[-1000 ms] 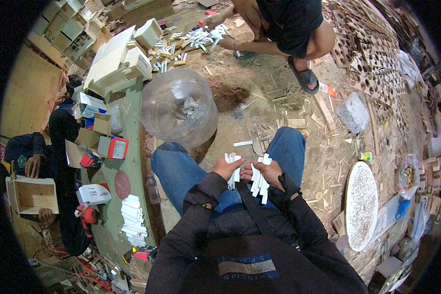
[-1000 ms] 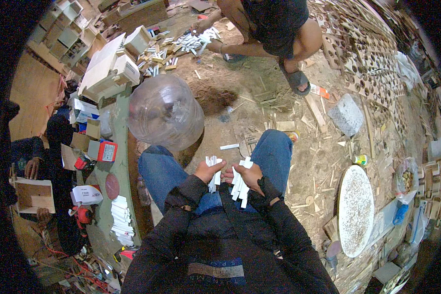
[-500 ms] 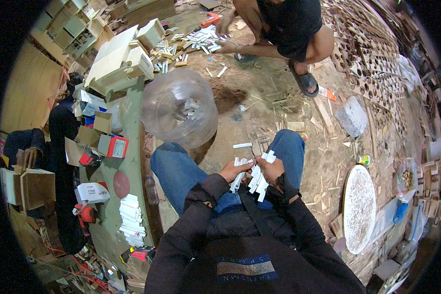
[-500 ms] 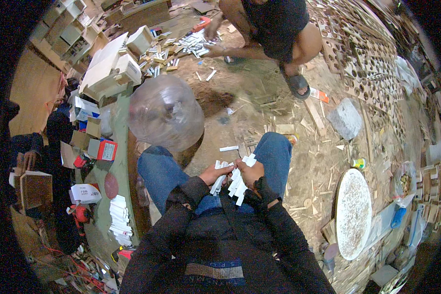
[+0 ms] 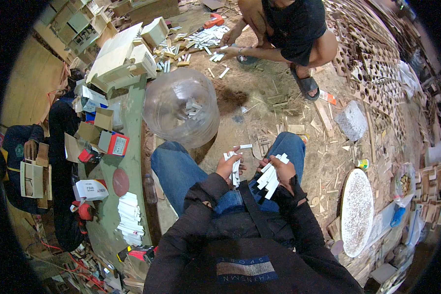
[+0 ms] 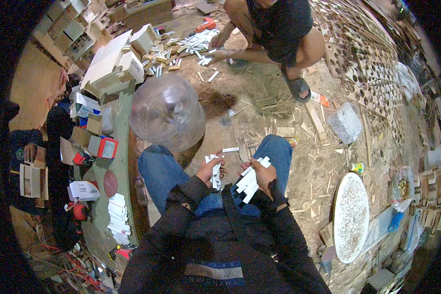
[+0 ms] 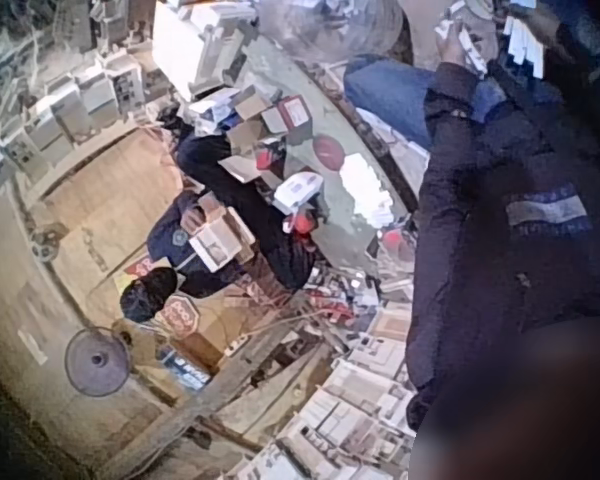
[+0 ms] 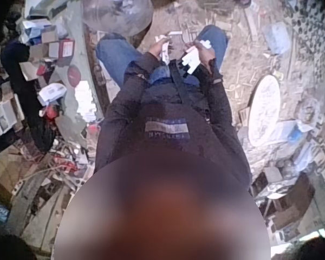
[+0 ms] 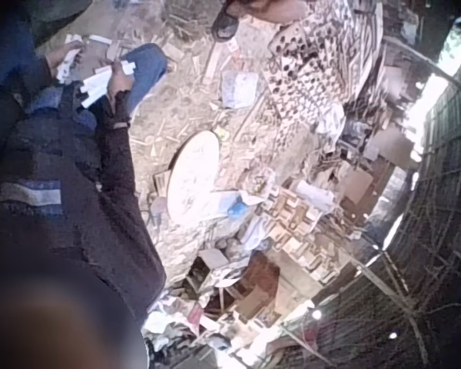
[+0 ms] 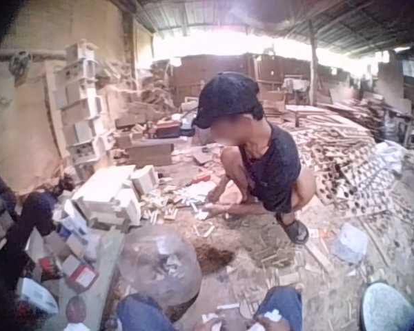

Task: The person sits on the floor and repeatedly picks up small white rectangular pieces, separating them by hand and placing them into a clear plastic container. The person continues this sorting process throughout the clip.

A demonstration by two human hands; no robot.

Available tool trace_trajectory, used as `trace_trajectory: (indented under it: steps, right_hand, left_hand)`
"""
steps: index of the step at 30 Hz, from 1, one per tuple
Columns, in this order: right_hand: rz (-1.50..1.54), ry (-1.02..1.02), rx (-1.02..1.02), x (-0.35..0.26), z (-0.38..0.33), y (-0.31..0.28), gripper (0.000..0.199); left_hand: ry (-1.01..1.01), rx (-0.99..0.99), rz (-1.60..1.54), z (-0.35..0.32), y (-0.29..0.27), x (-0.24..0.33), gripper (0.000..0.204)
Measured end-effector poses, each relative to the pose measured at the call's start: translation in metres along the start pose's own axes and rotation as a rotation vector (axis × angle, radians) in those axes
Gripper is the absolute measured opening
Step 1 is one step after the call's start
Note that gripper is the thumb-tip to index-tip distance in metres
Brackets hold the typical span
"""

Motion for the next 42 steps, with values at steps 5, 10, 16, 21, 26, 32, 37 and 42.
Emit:
trace_trajectory:
  steps: [5,10,16,21,26,32,37,42]
  right_hand:
    - [-0.095,0.158,-0.137,-0.013,-0.005,0.002,0.027]
    - [-0.224,0.114,-0.199,-0.003,-0.011,0.014,0.029]
    - [-0.323,0.103,-0.339,0.013,-0.018,0.028,0.026]
    - [-0.517,0.097,-0.352,0.009,-0.022,0.030,0.021]
    - [-0.620,0.186,-0.369,0.011,-0.027,0.032,0.022]
    - [-0.617,0.173,-0.447,0.013,-0.028,0.031,0.024]
    - [-0.636,0.104,-0.491,0.011,-0.025,0.026,0.030]
    - [-0.631,0.196,-0.422,0.010,-0.024,0.022,0.027]
  left_hand:
    - [0.057,-0.150,0.132,0.005,0.000,-0.004,0.041]
    - [0.171,-0.258,0.089,0.001,0.015,-0.004,0.039]
    - [0.066,-0.248,0.084,-0.007,0.017,-0.001,0.036]
    - [0.141,-0.160,0.230,-0.004,0.013,0.001,0.035]
    - [0.114,-0.222,0.205,-0.006,0.009,0.003,0.034]
    - [0.160,-0.247,0.169,-0.011,0.012,0.007,0.039]
    - [0.180,-0.150,0.297,-0.010,0.005,0.008,0.039]
    - [0.240,-0.023,0.192,-0.011,-0.001,0.011,0.039]
Point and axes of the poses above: each hand's wrist, its own z-axis towards the middle knuckle, its own y-axis out of the palm, x = y × z, the point moved 2 cm from there along z, towards the middle knuckle, and after that the axes turned 13 degrees about z, right-handed, at the moved point
